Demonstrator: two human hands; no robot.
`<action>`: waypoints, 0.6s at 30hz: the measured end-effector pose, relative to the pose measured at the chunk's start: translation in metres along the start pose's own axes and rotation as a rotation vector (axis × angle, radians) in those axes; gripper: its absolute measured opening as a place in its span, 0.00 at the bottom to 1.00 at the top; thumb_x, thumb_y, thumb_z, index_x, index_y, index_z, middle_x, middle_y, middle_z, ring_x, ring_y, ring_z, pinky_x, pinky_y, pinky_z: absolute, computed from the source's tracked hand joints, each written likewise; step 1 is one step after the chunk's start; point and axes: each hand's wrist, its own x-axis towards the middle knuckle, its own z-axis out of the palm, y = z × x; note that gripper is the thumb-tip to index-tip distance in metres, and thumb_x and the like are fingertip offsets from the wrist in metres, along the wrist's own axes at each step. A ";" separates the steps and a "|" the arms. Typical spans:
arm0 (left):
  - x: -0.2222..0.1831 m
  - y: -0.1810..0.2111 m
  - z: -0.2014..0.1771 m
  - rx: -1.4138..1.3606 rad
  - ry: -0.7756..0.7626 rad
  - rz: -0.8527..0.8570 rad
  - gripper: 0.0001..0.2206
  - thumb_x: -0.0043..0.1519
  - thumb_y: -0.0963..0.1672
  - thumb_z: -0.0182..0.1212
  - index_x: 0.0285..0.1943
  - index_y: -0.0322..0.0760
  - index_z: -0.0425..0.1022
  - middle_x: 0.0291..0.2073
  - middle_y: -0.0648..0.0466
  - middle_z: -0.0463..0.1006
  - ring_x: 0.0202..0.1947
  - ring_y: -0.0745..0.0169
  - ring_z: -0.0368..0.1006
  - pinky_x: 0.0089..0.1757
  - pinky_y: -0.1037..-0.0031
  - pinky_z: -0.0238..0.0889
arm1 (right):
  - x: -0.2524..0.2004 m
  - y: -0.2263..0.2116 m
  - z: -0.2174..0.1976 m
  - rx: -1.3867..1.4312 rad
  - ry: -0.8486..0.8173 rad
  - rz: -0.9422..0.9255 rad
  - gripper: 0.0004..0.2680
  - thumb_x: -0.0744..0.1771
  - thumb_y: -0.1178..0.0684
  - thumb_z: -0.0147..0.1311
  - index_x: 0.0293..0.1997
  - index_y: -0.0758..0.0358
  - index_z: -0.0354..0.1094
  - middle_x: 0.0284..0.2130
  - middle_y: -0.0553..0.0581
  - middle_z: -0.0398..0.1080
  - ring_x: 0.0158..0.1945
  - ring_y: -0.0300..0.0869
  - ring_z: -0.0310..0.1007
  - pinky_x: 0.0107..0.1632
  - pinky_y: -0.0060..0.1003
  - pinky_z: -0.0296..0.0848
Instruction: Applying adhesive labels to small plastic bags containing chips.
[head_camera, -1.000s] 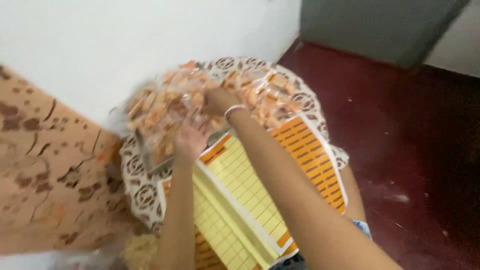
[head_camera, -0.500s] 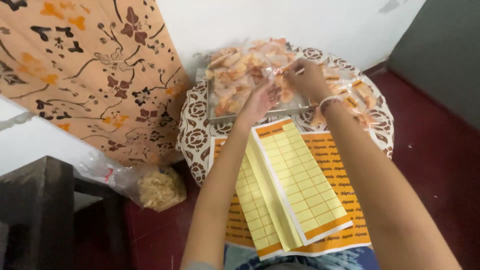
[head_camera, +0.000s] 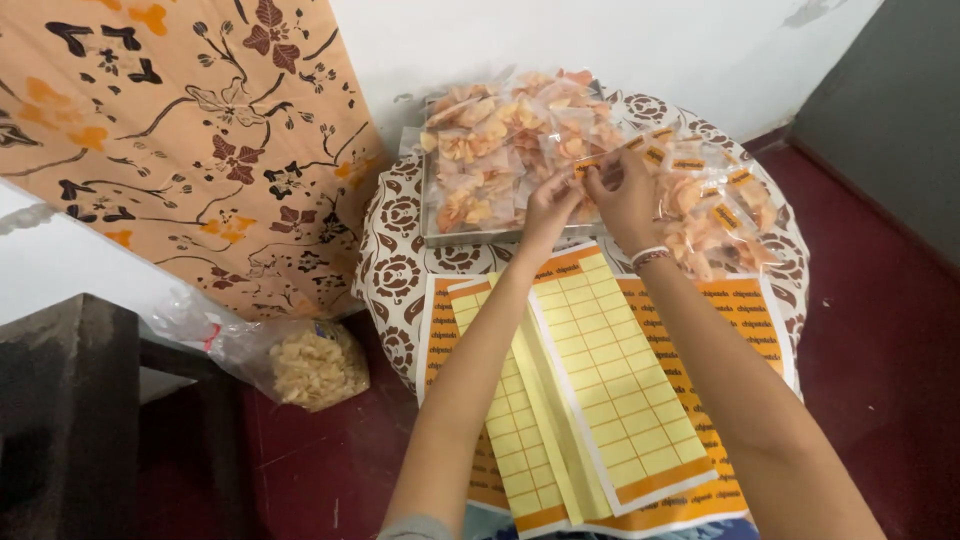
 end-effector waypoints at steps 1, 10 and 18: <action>-0.005 0.001 0.001 0.003 0.004 -0.002 0.22 0.56 0.41 0.64 0.59 0.30 0.69 0.33 0.52 0.75 0.34 0.68 0.72 0.37 0.75 0.69 | -0.003 0.004 0.004 0.003 -0.004 0.002 0.05 0.64 0.53 0.58 0.33 0.58 0.64 0.29 0.56 0.72 0.34 0.46 0.74 0.36 0.35 0.73; -0.018 -0.002 0.012 0.094 0.063 0.050 0.22 0.53 0.41 0.64 0.57 0.30 0.71 0.33 0.53 0.74 0.37 0.70 0.70 0.40 0.75 0.68 | -0.021 0.014 0.019 0.079 0.132 -0.067 0.05 0.65 0.56 0.57 0.35 0.61 0.63 0.27 0.59 0.71 0.32 0.48 0.74 0.31 0.35 0.73; -0.012 -0.020 0.013 0.159 0.072 0.028 0.17 0.57 0.47 0.65 0.53 0.36 0.75 0.41 0.46 0.76 0.43 0.58 0.74 0.41 0.72 0.71 | -0.029 0.016 0.008 0.147 0.140 -0.159 0.05 0.65 0.60 0.58 0.35 0.64 0.63 0.26 0.61 0.65 0.29 0.51 0.70 0.29 0.35 0.70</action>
